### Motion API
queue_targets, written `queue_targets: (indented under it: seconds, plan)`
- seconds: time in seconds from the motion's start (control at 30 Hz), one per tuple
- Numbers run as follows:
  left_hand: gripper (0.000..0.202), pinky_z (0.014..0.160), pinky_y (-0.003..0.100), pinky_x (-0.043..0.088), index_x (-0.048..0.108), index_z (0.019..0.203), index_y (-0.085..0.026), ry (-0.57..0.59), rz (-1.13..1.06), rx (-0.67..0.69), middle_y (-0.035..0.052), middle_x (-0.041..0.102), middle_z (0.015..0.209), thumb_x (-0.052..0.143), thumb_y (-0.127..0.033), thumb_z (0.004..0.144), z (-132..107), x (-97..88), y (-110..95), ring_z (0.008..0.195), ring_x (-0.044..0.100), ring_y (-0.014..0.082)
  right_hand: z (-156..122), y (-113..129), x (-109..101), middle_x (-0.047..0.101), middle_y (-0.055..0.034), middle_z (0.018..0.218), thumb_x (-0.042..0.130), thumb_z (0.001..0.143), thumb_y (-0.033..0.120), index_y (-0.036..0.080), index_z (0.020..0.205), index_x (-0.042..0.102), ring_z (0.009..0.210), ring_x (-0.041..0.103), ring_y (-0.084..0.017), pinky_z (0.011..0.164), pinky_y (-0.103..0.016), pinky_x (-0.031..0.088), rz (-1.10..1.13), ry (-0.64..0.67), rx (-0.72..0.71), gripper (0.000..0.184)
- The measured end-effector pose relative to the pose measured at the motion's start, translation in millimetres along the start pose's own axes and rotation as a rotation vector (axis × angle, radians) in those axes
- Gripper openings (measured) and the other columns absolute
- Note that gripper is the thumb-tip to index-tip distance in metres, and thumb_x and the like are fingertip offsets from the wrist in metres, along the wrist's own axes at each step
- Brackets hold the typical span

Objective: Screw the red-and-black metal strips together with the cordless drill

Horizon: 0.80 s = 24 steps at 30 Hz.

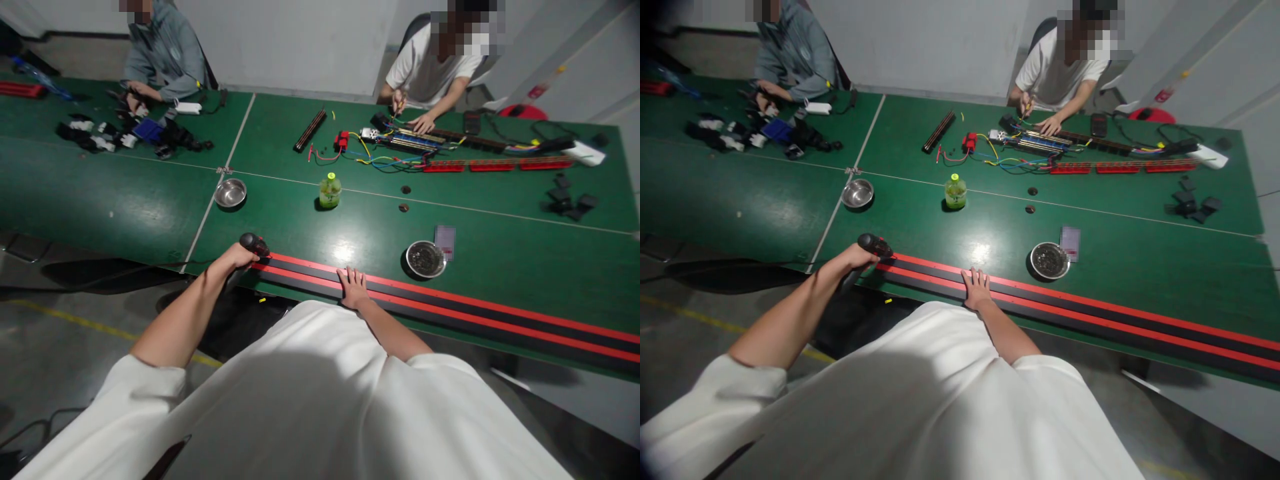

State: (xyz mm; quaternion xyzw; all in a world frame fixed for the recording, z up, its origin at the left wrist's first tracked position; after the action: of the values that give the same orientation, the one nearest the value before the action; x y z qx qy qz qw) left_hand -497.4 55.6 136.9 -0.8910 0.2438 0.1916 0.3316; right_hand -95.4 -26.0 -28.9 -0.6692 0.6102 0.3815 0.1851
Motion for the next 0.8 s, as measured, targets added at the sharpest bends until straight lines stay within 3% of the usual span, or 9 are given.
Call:
queue_targets:
  seconds: [0.23,0.43,0.57,0.8]
  plan:
    - [0.019,0.058,0.032,0.048,0.067,0.077,-0.021,-0.091,-0.169,-0.154,0.0006,0.060,0.056,0.083,-0.024,0.069,-9,0.0,18,0.056,0.058,0.0187,2,-1,-2,-0.013,-0.0132,0.181,0.083,0.079,0.035,0.033,0.174,-0.005,0.166,-0.010,-0.041,0.129,-0.059,-0.008,0.009,0.032,-0.018,0.129]
    - [0.018,0.054,0.029,0.049,0.064,0.071,-0.020,-0.132,-0.240,-0.155,0.0027,0.066,0.061,0.082,-0.023,0.069,-17,5.6,31,0.053,0.056,0.0151,1,0,-3,-0.013,-0.0129,0.181,0.083,0.079,0.039,0.033,0.174,-0.005,0.166,-0.010,-0.041,0.130,-0.059,-0.008,0.014,0.038,-0.030,0.130]
    - [0.019,0.055,0.030,0.052,0.067,0.077,-0.019,-0.192,-0.303,-0.150,0.0034,0.068,0.064,0.084,-0.022,0.070,-24,6.3,31,0.056,0.061,0.0167,1,1,-4,-0.015,-0.0126,0.181,0.083,0.079,0.038,0.033,0.174,-0.005,0.166,-0.010,-0.041,0.129,-0.059,-0.008,0.017,0.034,-0.026,0.129]
    - [0.016,0.060,0.033,0.056,0.070,0.079,-0.020,-0.126,-0.277,-0.178,0.0045,0.071,0.064,0.082,-0.018,0.068,-30,8.6,26,0.066,0.070,0.0237,0,2,-4,-0.012,-0.0131,0.181,0.079,0.079,0.030,0.034,0.174,-0.003,0.166,-0.008,-0.040,0.129,-0.059,-0.007,0.011,0.006,-0.008,0.126]
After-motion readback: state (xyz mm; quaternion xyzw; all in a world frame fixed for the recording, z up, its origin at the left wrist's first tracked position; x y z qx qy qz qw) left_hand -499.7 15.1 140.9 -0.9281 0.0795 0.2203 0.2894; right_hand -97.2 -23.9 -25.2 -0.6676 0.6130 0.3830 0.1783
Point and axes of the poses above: each hand's wrist, its own z-axis towards the middle knuckle, its own x-axis out of the palm, y = z × x, the point moved 8 cm from there along z, towards the middle knuckle
